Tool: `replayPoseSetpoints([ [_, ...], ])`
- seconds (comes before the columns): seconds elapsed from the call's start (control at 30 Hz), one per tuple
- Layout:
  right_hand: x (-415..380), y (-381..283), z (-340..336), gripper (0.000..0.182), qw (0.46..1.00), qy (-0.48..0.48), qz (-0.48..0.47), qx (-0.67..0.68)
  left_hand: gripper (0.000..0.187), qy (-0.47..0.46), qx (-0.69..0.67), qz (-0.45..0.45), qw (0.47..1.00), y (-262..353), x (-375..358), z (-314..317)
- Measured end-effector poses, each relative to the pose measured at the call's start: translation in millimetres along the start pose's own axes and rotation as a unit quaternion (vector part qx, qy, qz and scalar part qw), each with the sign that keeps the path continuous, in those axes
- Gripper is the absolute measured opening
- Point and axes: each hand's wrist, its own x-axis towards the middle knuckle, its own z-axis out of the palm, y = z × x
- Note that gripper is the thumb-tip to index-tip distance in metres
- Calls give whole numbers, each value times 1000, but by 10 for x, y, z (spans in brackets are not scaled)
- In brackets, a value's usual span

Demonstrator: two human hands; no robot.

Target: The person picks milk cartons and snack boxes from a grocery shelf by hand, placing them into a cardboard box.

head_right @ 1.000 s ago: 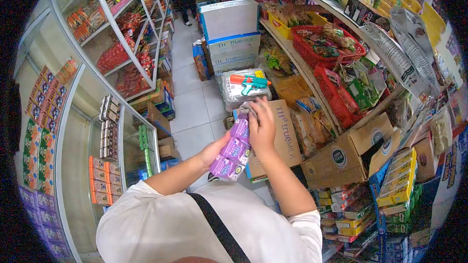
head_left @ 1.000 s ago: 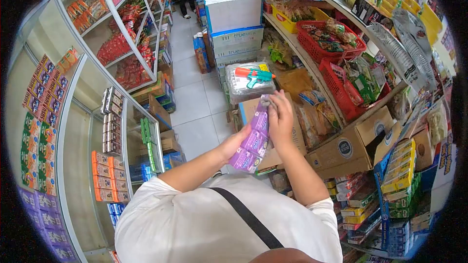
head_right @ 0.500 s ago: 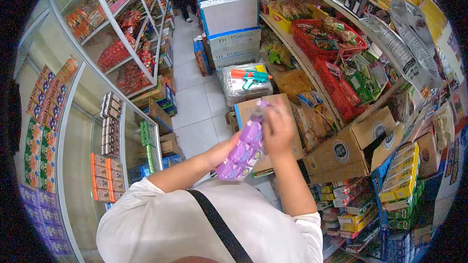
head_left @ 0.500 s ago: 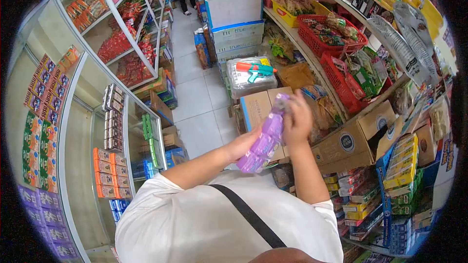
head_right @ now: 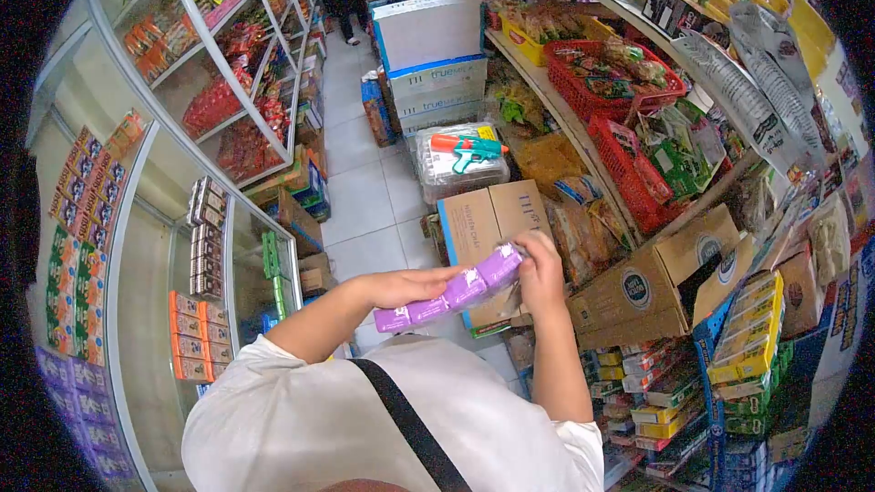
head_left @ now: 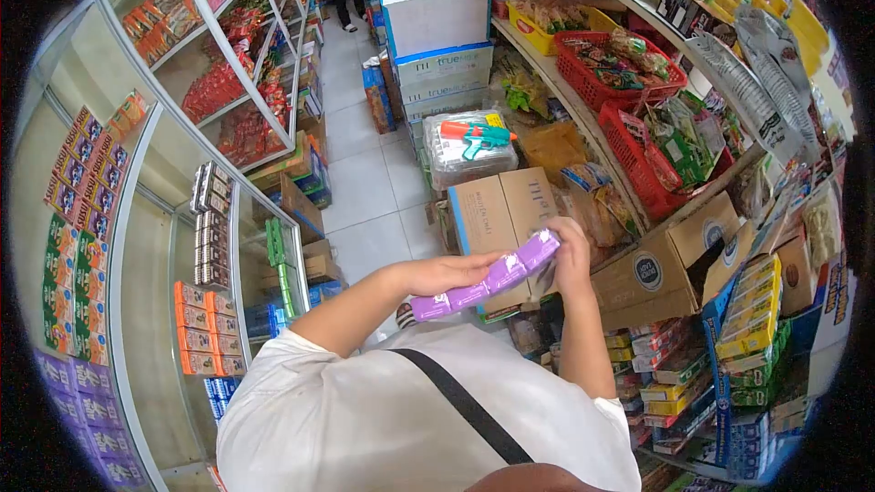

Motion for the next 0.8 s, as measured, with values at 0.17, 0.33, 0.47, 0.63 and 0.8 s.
replayPoseSetpoints([
  [0.17,-106,-140,151,75,988,96,-18,-121,56,-54,-10,-51,997,59,1,-59],
  [0.33,-27,-274,28,64,993,-119,-5,25,57,-102,-30,-133,985,157,-69,-235],
  [0.47,-54,-315,4,55,980,-190,13,62,53,-114,-11,-123,986,262,-116,-416],
  [0.63,-216,-34,96,52,982,4,54,181,76,-1,-380,23,925,-65,-174,-477],
  [0.8,-11,-396,54,40,977,161,69,122,78,200,-575,138,781,-222,104,-87],
])
